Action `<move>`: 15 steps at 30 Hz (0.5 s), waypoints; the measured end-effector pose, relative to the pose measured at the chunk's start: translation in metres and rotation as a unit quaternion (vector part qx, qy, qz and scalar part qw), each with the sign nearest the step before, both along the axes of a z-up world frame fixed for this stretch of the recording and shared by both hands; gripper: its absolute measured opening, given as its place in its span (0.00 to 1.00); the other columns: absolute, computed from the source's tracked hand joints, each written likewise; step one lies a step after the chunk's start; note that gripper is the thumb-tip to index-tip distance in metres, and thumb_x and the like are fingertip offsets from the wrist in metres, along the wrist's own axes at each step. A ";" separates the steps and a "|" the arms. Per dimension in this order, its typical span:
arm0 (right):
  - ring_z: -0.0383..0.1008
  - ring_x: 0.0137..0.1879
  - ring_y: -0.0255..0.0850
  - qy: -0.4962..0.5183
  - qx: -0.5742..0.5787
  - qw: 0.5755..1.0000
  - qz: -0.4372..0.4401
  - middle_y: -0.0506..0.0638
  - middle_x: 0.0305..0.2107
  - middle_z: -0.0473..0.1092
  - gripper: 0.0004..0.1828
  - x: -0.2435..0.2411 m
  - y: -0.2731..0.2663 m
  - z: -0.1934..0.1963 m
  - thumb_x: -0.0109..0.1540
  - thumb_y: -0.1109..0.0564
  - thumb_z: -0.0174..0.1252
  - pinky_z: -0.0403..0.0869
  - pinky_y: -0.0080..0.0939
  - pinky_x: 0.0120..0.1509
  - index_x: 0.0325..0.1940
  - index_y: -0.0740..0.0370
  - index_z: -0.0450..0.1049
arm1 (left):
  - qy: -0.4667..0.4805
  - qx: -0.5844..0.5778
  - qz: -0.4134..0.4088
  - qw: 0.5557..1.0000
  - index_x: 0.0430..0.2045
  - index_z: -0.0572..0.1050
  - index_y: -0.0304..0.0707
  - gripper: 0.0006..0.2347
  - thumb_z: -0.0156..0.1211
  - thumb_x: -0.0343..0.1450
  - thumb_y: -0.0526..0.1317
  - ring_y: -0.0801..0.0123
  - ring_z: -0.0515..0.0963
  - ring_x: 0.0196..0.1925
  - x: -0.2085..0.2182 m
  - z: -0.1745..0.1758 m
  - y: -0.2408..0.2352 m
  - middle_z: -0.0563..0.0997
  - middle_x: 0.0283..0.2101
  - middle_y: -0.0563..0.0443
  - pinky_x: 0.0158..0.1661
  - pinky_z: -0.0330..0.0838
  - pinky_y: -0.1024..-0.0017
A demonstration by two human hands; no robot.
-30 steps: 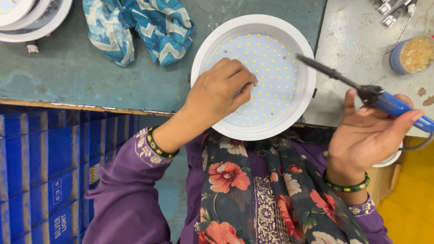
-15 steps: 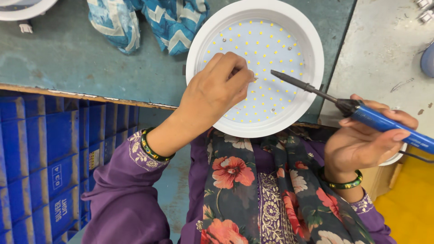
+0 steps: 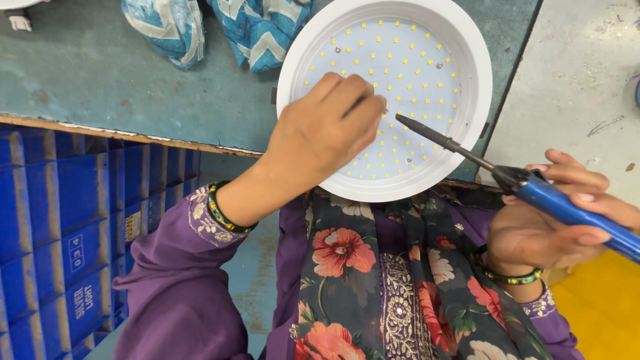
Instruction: The person uses a soldering iron to attach wires to multiple circular LED panels on a workbench. They handle each panel individually, solder the wires, and then stack the completed units.
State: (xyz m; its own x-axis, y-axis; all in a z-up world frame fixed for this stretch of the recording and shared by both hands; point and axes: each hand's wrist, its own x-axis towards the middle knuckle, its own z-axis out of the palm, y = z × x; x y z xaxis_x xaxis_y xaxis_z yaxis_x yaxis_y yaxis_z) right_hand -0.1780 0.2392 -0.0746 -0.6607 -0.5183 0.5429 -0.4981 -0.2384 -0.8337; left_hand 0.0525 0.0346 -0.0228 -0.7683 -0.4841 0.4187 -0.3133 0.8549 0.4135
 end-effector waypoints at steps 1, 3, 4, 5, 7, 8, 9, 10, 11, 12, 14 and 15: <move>0.69 0.41 0.51 -0.002 -0.004 1.000 -0.004 0.58 0.33 0.61 0.26 0.000 -0.001 0.002 0.76 0.34 0.39 0.75 0.56 0.63 0.48 0.61 0.57 | 0.004 0.003 0.002 1.000 0.45 0.75 0.41 0.13 0.71 0.69 0.33 0.66 0.75 0.45 0.000 -0.001 -0.001 0.72 0.43 0.55 0.40 0.75 0.70; 0.68 0.39 0.49 -0.024 -0.012 1.000 -0.007 0.58 0.34 0.62 0.27 0.000 -0.005 0.006 0.76 0.34 0.39 0.75 0.55 0.63 0.49 0.62 0.57 | 0.006 0.000 -0.001 1.000 0.44 0.76 0.41 0.13 0.71 0.69 0.34 0.67 0.75 0.44 0.001 -0.002 -0.004 0.72 0.42 0.55 0.39 0.74 0.71; 0.68 0.39 0.48 -0.023 -0.013 1.000 -0.011 0.59 0.34 0.62 0.27 0.000 -0.007 0.008 0.75 0.34 0.39 0.74 0.54 0.62 0.49 0.62 0.57 | 0.004 -0.005 -0.006 1.000 0.44 0.76 0.41 0.13 0.72 0.68 0.34 0.67 0.75 0.43 0.001 -0.003 -0.004 0.72 0.42 0.55 0.38 0.74 0.71; 0.68 0.38 0.48 -0.023 -0.013 1.000 -0.015 0.60 0.35 0.63 0.28 -0.001 -0.008 0.010 0.75 0.34 0.39 0.74 0.54 0.61 0.49 0.63 0.58 | 0.002 -0.010 -0.010 1.000 0.43 0.76 0.40 0.13 0.72 0.67 0.34 0.67 0.75 0.43 0.002 -0.003 -0.004 0.73 0.42 0.55 0.37 0.73 0.71; 0.69 0.40 0.50 0.003 -0.012 1.000 -0.029 0.62 0.37 0.64 0.28 -0.003 -0.009 0.010 0.76 0.35 0.39 0.75 0.53 0.59 0.48 0.65 0.59 | 0.008 -0.005 0.002 1.000 0.42 0.75 0.41 0.12 0.71 0.68 0.32 0.68 0.76 0.43 0.001 -0.005 -0.004 0.72 0.42 0.55 0.38 0.74 0.71; 0.69 0.41 0.51 0.010 -0.014 0.999 -0.032 0.63 0.38 0.64 0.28 -0.004 -0.009 0.010 0.76 0.35 0.39 0.75 0.53 0.58 0.49 0.66 0.60 | 0.011 -0.003 0.007 1.000 0.42 0.75 0.42 0.12 0.71 0.69 0.32 0.69 0.76 0.44 0.000 -0.005 -0.004 0.72 0.42 0.56 0.39 0.74 0.71; 0.69 0.42 0.52 0.001 -0.020 0.999 -0.028 0.63 0.40 0.64 0.28 -0.007 -0.008 0.010 0.76 0.35 0.39 0.75 0.53 0.60 0.51 0.66 0.60 | 0.008 -0.001 0.009 1.000 0.42 0.75 0.42 0.12 0.71 0.68 0.32 0.69 0.76 0.44 0.000 -0.005 -0.003 0.72 0.42 0.56 0.38 0.74 0.71; 0.69 0.42 0.52 0.006 -0.021 0.999 -0.029 0.63 0.39 0.64 0.28 -0.010 -0.007 0.010 0.76 0.36 0.39 0.75 0.54 0.60 0.50 0.67 0.61 | 0.004 0.001 0.012 1.000 0.43 0.75 0.42 0.13 0.71 0.67 0.33 0.69 0.75 0.44 -0.001 -0.004 -0.002 0.71 0.42 0.56 0.38 0.74 0.71; 0.69 0.42 0.53 0.012 -0.022 0.999 -0.029 0.63 0.38 0.64 0.28 -0.013 -0.006 0.009 0.76 0.36 0.39 0.75 0.55 0.61 0.50 0.68 0.62 | 0.001 0.003 0.015 1.000 0.43 0.74 0.43 0.14 0.72 0.66 0.33 0.69 0.75 0.44 -0.002 -0.004 -0.001 0.71 0.42 0.56 0.38 0.74 0.71; 0.69 0.41 0.54 0.029 -0.018 0.999 -0.033 0.63 0.35 0.64 0.29 -0.017 -0.006 0.008 0.76 0.37 0.39 0.75 0.55 0.61 0.48 0.69 0.62 | -0.008 0.005 0.012 1.000 0.43 0.74 0.42 0.15 0.72 0.65 0.34 0.67 0.75 0.44 -0.002 -0.004 0.000 0.70 0.41 0.55 0.37 0.74 0.70; 0.68 0.40 0.54 0.029 -0.016 0.999 -0.034 0.63 0.35 0.64 0.29 -0.019 -0.003 0.005 0.76 0.37 0.39 0.75 0.56 0.61 0.48 0.69 0.63 | -0.027 0.009 0.006 1.000 0.42 0.73 0.42 0.16 0.72 0.64 0.35 0.65 0.74 0.45 -0.003 -0.004 0.002 0.69 0.40 0.53 0.35 0.73 0.70; 0.68 0.40 0.53 0.011 -0.017 0.999 -0.031 0.64 0.38 0.65 0.29 -0.017 -0.002 0.004 0.76 0.36 0.39 0.75 0.55 0.61 0.50 0.68 0.62 | -0.029 0.006 0.010 1.000 0.42 0.73 0.42 0.16 0.71 0.64 0.35 0.65 0.74 0.45 -0.003 -0.004 0.002 0.69 0.40 0.53 0.35 0.73 0.70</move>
